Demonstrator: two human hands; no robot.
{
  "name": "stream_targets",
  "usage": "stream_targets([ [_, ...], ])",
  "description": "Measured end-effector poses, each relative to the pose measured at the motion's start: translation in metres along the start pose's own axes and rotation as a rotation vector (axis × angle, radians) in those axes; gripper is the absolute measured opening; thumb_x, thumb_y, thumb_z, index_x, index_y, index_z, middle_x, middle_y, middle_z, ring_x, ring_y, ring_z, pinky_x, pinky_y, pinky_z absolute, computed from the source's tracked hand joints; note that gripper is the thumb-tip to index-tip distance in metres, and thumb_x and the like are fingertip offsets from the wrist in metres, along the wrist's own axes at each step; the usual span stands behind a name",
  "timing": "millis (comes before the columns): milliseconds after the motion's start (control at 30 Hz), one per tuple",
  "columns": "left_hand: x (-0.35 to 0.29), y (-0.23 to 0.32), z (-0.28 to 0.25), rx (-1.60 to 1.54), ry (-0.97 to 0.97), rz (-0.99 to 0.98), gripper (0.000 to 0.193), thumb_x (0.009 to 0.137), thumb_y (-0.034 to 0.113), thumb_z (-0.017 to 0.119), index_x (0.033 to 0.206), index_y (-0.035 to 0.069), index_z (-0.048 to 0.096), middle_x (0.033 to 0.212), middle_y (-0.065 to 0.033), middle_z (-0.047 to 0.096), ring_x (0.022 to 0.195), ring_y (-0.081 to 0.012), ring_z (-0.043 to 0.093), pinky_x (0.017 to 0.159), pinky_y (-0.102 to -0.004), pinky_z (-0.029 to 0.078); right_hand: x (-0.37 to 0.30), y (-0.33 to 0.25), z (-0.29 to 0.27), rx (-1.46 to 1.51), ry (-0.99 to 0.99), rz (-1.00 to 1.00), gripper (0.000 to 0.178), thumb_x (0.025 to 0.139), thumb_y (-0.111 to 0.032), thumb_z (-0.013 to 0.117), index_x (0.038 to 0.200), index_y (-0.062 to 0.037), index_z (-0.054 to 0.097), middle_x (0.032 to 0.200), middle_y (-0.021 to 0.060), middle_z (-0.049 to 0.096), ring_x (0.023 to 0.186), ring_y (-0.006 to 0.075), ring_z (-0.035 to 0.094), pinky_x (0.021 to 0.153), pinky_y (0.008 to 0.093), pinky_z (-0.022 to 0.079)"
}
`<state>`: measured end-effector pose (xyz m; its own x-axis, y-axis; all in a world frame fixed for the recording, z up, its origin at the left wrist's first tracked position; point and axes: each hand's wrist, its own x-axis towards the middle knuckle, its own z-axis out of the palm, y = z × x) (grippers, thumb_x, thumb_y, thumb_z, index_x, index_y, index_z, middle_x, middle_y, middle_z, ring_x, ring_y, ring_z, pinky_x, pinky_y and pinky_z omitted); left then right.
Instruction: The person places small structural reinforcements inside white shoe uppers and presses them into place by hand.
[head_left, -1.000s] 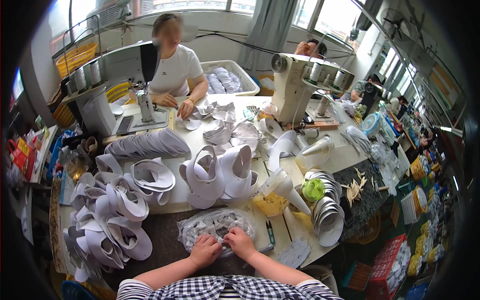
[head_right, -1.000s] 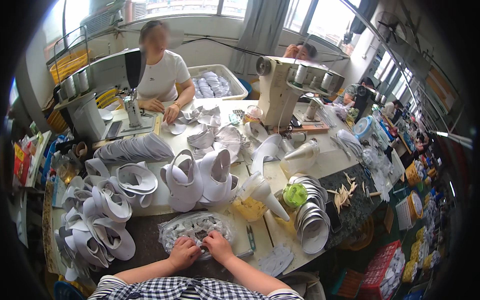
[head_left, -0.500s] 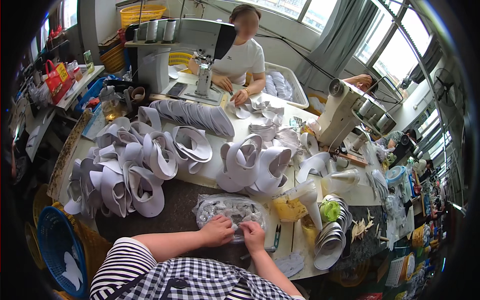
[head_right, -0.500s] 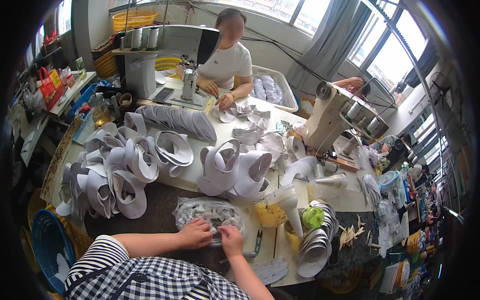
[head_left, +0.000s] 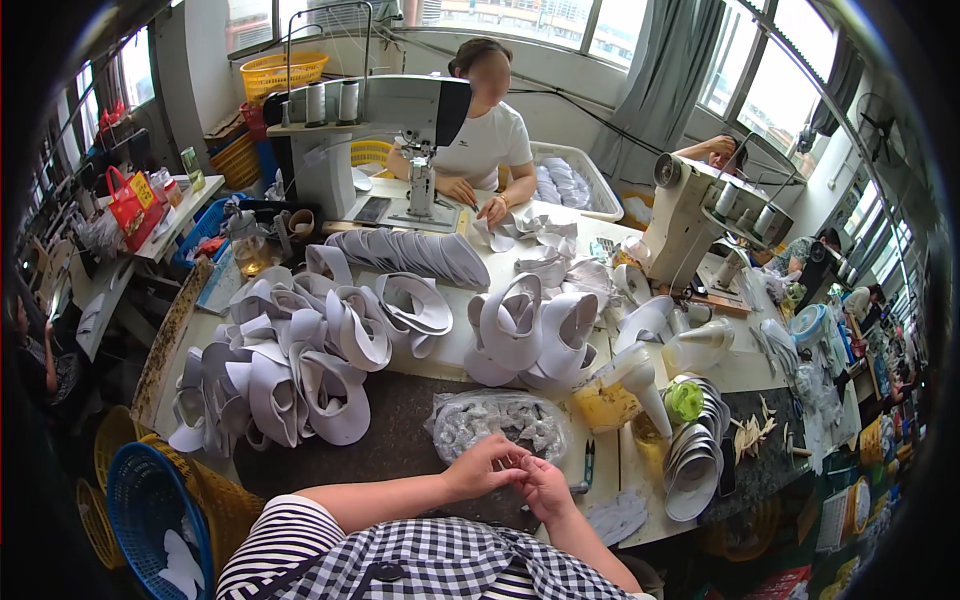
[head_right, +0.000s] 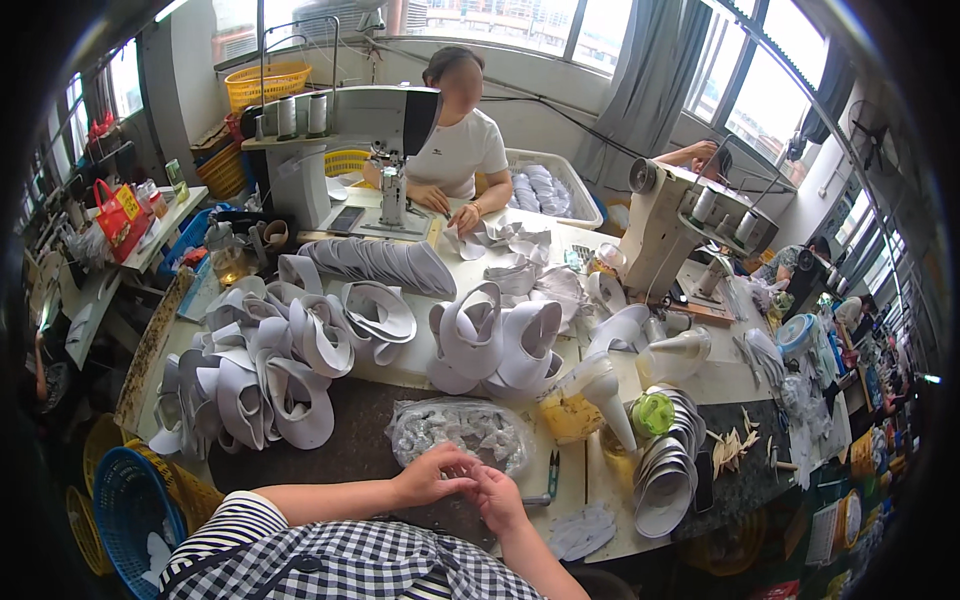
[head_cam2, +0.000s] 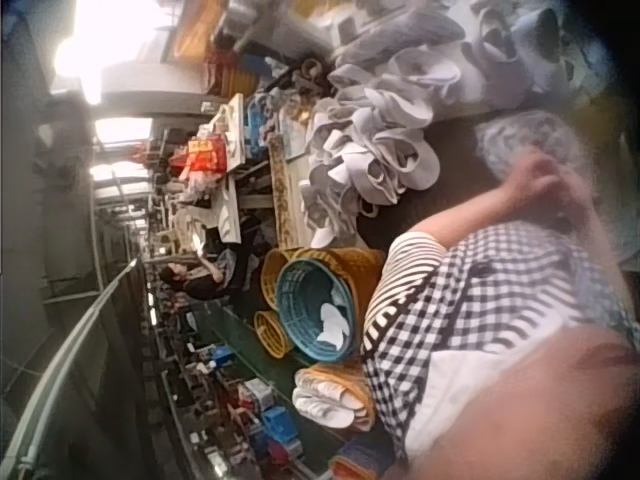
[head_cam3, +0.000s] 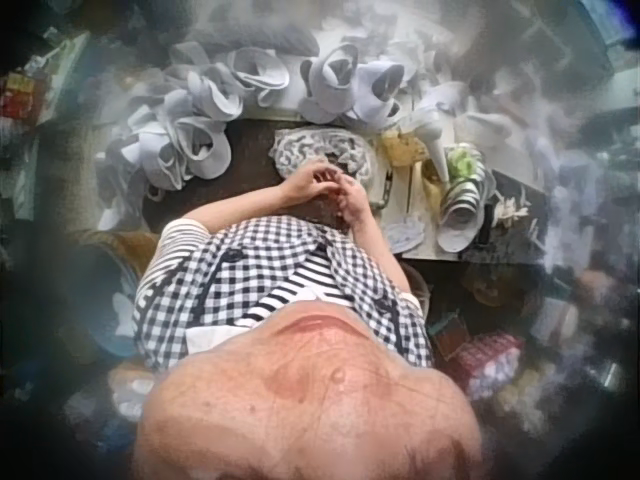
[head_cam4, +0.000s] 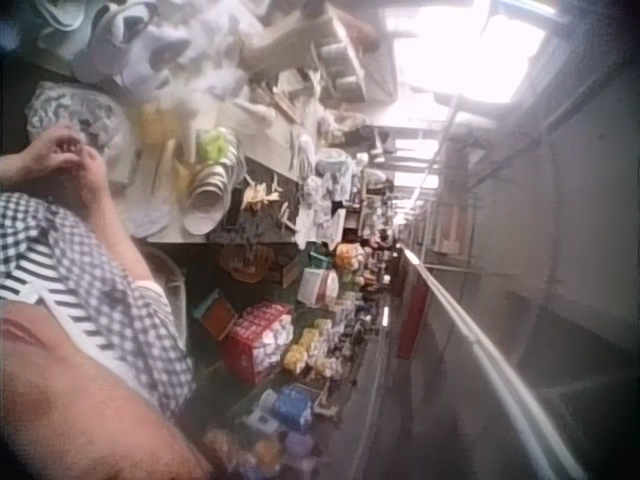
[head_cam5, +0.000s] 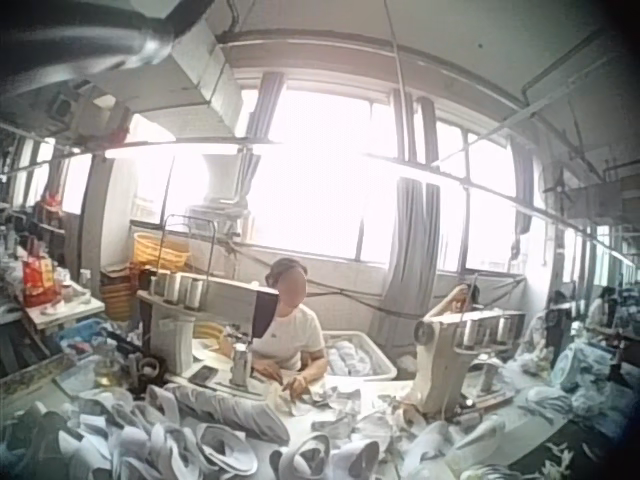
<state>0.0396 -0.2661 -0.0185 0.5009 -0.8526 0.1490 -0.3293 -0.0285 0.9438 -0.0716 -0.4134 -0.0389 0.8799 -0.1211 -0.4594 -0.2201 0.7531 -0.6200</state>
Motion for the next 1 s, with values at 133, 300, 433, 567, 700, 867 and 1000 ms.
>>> stream_targets([
  [133,-0.019,0.023,-0.006,-0.247,-0.024,-0.062,0.036,0.079,0.019,0.074,0.113,0.010,0.064,0.094,-0.0037,0.053,0.083,-0.0125,0.054,0.076,-0.0264,0.045,-0.023,0.007,0.011,0.096,-0.150,0.069,0.032,0.093,-0.021,0.056,0.116,0.0007,0.053,0.109,0.0072,0.061,0.092,0.0132,0.061,0.080,0.0270,0.051],
  [300,-0.044,0.041,-0.021,-0.221,-0.044,0.080,0.040,0.077,0.020,0.076,0.115,0.012,0.065,0.086,-0.0015,0.053,0.079,-0.0099,0.050,0.074,-0.0234,0.042,-0.058,0.018,0.054,0.195,-0.190,0.034,0.031,0.093,-0.018,0.055,0.116,0.0032,0.051,0.110,0.0090,0.058,0.096,0.0172,0.060,0.086,0.0293,0.051],
  [433,-0.061,0.053,-0.037,-0.257,-0.055,0.111,0.039,0.075,0.019,0.078,0.111,0.010,0.067,0.085,-0.0007,0.054,0.079,-0.0100,0.051,0.073,-0.0240,0.042,-0.068,0.032,0.074,0.135,-0.206,0.021,0.035,0.092,-0.028,0.059,0.112,0.0012,0.055,0.100,0.0028,0.060,0.085,0.0097,0.058,0.076,0.0230,0.049],
  [567,-0.069,0.070,-0.054,-0.290,-0.006,0.101,0.034,0.076,0.011,0.076,0.109,0.004,0.066,0.093,-0.0019,0.057,0.085,-0.0101,0.056,0.076,-0.0240,0.046,-0.078,0.032,0.100,0.102,-0.132,-0.106,0.030,0.094,-0.026,0.054,0.108,0.0005,0.057,0.098,0.0058,0.062,0.086,0.0124,0.060,0.078,0.0253,0.049],
  [700,-0.079,0.087,-0.066,-0.407,0.011,0.082,0.034,0.077,0.005,0.074,0.110,0.004,0.065,0.094,-0.0008,0.054,0.084,-0.0083,0.057,0.076,-0.0215,0.048,-0.086,0.030,0.123,0.087,-0.166,-0.145,0.025,0.092,-0.025,0.059,0.102,-0.0019,0.058,0.089,0.0022,0.061,0.079,0.0101,0.058,0.074,0.0255,0.049],
  [867,-0.096,0.094,-0.085,-0.284,0.026,0.142,0.034,0.077,0.008,0.075,0.110,0.007,0.066,0.094,-0.0025,0.056,0.080,-0.0085,0.060,0.071,-0.0211,0.051,-0.088,0.043,0.146,0.039,-0.146,-0.159,0.025,0.092,-0.025,0.059,0.100,-0.0016,0.058,0.088,0.0023,0.061,0.078,0.0097,0.057,0.073,0.0247,0.048],
  [1000,-0.111,0.093,-0.096,-0.183,0.029,0.254,0.033,0.076,0.007,0.075,0.108,0.009,0.067,0.092,-0.0032,0.057,0.078,-0.0097,0.061,0.069,-0.0230,0.052,-0.091,0.059,0.158,0.022,-0.135,-0.187,0.025,0.092,-0.025,0.059,0.100,-0.0012,0.058,0.089,0.0028,0.060,0.079,0.0093,0.056,0.073,0.0244,0.047],
])
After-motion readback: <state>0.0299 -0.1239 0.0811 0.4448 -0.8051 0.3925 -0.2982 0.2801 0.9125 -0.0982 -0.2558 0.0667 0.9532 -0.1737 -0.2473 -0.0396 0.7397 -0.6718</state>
